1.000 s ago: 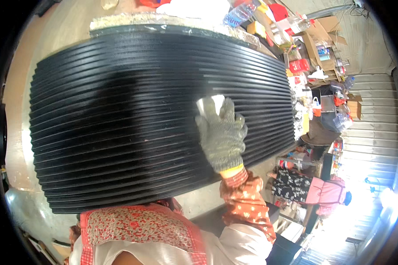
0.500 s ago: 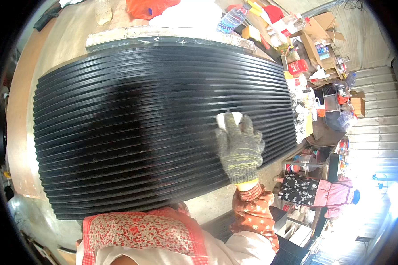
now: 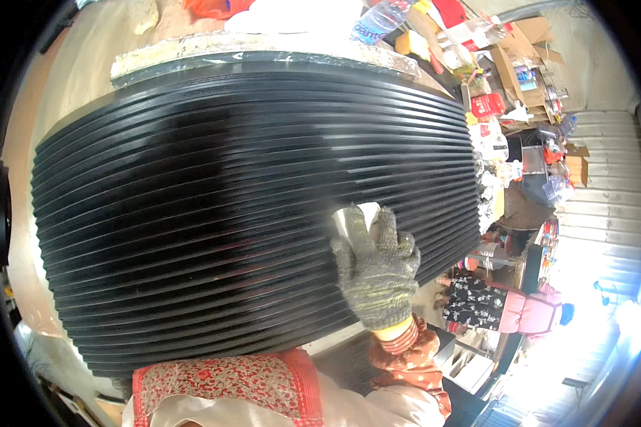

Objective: The person wipes the surface of stacked black corrugated plastic panels using a white cloth. They repeatedly turn the stack over and wipe different sides and edges of the panels while wearing gloves.

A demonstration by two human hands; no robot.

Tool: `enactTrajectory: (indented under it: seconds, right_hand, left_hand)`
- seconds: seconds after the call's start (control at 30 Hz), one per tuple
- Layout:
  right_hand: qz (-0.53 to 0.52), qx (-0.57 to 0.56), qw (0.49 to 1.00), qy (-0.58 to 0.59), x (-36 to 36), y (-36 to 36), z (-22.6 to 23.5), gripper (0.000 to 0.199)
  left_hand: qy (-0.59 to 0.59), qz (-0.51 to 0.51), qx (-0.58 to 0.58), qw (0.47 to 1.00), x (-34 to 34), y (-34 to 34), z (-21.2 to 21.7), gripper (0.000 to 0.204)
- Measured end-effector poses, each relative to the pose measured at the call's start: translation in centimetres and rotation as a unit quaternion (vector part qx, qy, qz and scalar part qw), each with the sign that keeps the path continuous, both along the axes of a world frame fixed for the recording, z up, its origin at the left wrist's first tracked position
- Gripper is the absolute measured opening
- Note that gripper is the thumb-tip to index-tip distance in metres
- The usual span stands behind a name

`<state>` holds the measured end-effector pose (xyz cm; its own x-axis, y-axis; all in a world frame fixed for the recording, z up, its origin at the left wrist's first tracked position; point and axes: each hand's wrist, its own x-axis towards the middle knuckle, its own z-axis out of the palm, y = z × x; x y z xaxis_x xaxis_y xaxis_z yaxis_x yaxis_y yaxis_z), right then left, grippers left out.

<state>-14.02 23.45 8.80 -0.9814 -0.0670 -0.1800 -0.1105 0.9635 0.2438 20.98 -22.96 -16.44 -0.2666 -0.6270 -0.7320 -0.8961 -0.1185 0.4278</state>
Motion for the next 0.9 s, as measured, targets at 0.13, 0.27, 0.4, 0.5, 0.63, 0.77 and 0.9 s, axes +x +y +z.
enactTrajectory:
  seconds: [0.13, 0.27, 0.4, 0.5, 0.63, 0.77, 0.9]
  right_hand:
    - [0.184, -0.005, 0.982, 0.04, 2.6, -4.8, -1.4, 0.055]
    - [0.154, -0.091, 0.984, -0.001, 2.7, -5.4, -1.1, 0.06]
    - [-0.061, -0.023, 0.996, 0.06, -0.6, 4.2, 0.1, 0.045]
    - [-0.075, 0.021, 0.983, 0.167, 0.5, 8.5, 0.0, 0.044]
    - [-0.031, -0.081, 0.977, 0.196, 0.2, 6.5, 0.5, 0.045]
    - [0.024, -0.074, 0.973, 0.215, -1.5, 2.5, 0.6, 0.044]
    - [0.085, -0.136, 0.966, 0.204, -5.4, -3.8, 0.9, 0.044]
  left_hand:
    - [-0.003, -0.022, -0.008, 1.0, -0.6, -0.4, 0.2, 0.047]
    - [0.005, -0.038, -0.016, 0.999, -0.9, -0.7, 0.4, 0.047]
    - [0.012, -0.053, -0.027, 0.998, -0.9, -1.4, 0.6, 0.046]
    - [0.019, -0.072, -0.037, 0.997, -1.0, -2.4, 1.2, 0.046]
    - [0.038, -0.103, -0.048, 0.993, -1.7, -3.9, 1.6, 0.045]
    - [0.051, -0.131, -0.05, 0.989, -2.0, -6.5, 1.8, 0.044]
    - [0.049, -0.182, -0.06, 0.98, -2.2, -10.3, 3.2, 0.044]
